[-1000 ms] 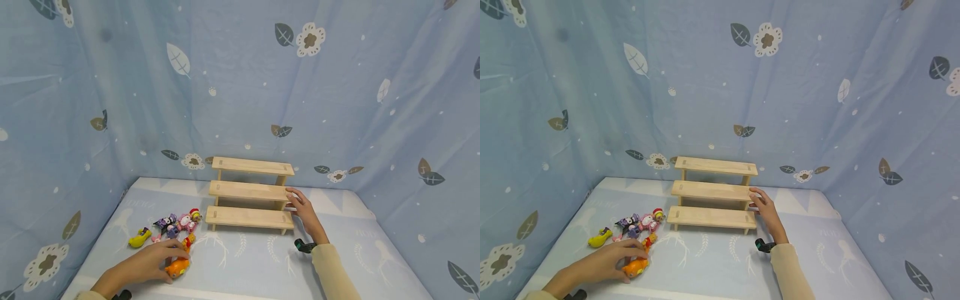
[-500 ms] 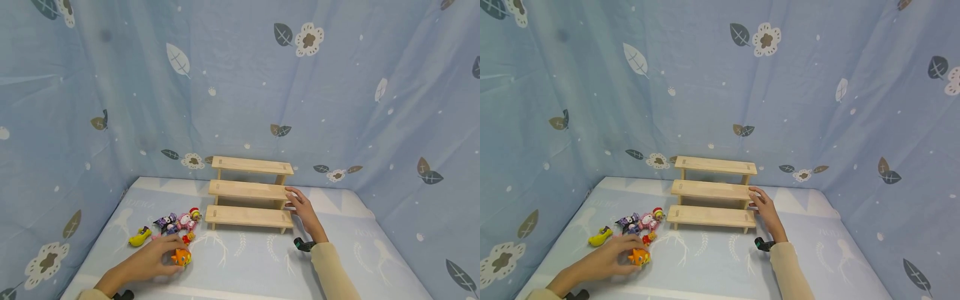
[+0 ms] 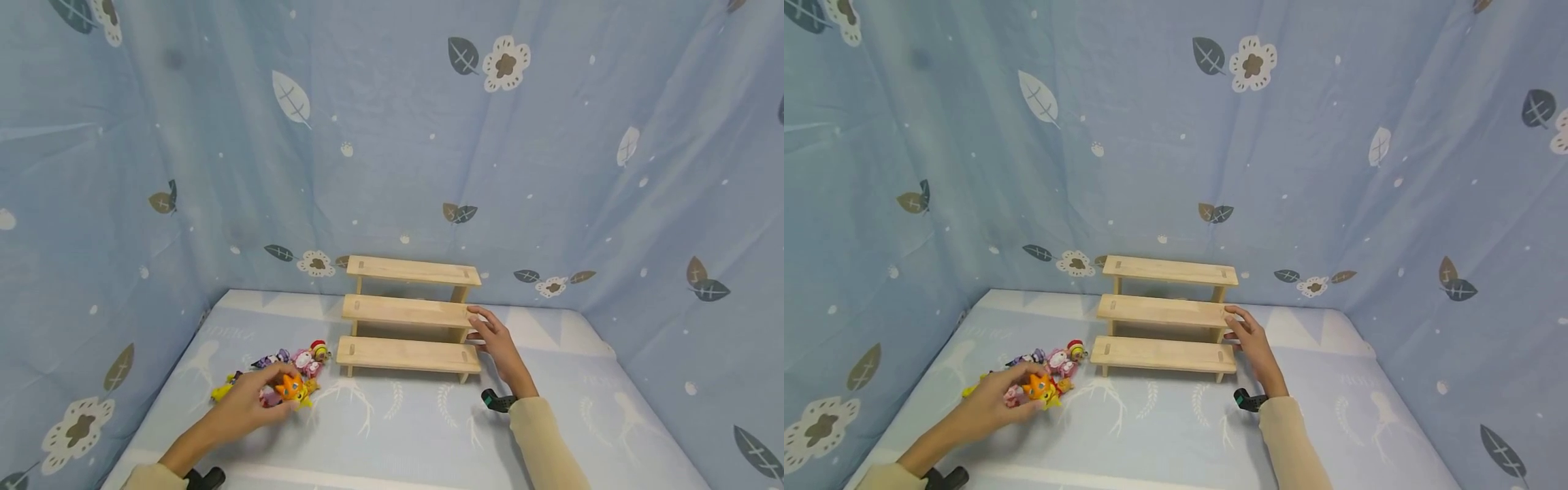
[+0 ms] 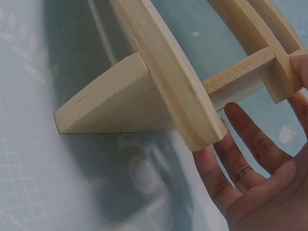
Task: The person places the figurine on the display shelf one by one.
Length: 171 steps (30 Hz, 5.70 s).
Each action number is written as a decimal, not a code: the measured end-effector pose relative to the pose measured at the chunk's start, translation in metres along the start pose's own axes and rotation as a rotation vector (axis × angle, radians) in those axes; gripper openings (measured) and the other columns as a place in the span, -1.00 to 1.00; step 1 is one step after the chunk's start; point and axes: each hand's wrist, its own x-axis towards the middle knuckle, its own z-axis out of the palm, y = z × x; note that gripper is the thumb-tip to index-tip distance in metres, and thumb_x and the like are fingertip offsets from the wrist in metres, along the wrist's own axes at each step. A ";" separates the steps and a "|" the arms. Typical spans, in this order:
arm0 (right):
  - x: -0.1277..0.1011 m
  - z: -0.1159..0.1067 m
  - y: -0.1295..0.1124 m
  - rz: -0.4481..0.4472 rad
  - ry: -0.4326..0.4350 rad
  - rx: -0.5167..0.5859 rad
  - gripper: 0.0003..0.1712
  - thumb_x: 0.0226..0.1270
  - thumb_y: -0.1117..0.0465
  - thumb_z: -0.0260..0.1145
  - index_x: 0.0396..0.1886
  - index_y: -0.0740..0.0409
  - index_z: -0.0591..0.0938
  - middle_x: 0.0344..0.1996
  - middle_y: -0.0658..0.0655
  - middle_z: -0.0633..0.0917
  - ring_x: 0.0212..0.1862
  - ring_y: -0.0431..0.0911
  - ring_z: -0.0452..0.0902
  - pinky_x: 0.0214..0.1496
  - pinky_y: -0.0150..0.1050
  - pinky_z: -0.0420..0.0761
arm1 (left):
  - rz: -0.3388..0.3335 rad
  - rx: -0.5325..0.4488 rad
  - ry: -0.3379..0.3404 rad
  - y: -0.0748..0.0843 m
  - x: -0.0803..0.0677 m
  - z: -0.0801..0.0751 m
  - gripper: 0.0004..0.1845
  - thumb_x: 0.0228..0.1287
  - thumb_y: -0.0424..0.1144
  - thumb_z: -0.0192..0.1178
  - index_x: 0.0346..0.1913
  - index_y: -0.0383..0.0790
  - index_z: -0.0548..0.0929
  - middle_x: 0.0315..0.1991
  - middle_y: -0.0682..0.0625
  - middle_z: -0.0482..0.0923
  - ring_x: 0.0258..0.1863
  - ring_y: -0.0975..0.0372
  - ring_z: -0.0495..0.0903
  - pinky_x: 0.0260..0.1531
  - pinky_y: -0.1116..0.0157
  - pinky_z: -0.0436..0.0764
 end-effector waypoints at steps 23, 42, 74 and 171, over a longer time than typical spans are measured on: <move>-0.001 0.000 0.000 -0.019 0.018 -0.008 -0.36 0.49 -0.24 0.25 0.46 -0.15 0.47 0.11 0.22 0.62 -0.05 0.10 0.64 -0.06 -0.12 0.59 | -0.164 0.008 0.048 0.019 0.027 0.001 -0.41 0.54 0.05 0.18 0.36 -0.30 0.36 -0.16 -0.04 0.55 -0.28 0.18 0.51 -0.42 0.35 0.59; 0.000 0.001 0.006 -0.004 -0.004 -0.003 -0.38 0.52 -0.21 0.24 0.48 -0.20 0.43 0.14 0.14 0.54 -0.06 0.08 0.63 -0.12 -0.14 0.60 | 0.028 0.149 0.193 0.002 0.033 -0.004 -0.38 0.10 -0.17 0.60 0.26 -0.16 0.68 0.07 -0.06 0.70 -0.19 0.22 0.64 -0.22 0.13 0.73; 0.012 -0.006 0.005 -0.007 -0.083 0.081 -0.38 0.53 -0.12 0.27 0.49 -0.16 0.37 0.10 0.12 0.57 0.04 0.11 0.52 -0.03 -0.06 0.63 | 0.040 0.111 0.226 0.010 0.055 -0.018 -0.37 0.13 -0.09 0.58 0.31 0.10 0.65 0.12 0.07 0.69 -0.15 0.20 0.61 -0.17 0.24 0.66; 0.010 -0.004 0.006 -0.026 -0.107 0.190 -0.39 0.59 0.00 0.24 0.53 -0.08 0.32 0.20 0.23 0.55 0.17 0.27 0.55 0.26 0.20 0.53 | 0.399 -0.206 0.181 0.132 0.273 0.104 -0.57 0.32 -0.28 0.44 0.23 -0.13 0.65 -0.02 0.06 0.68 -0.07 0.25 0.61 0.03 0.08 0.62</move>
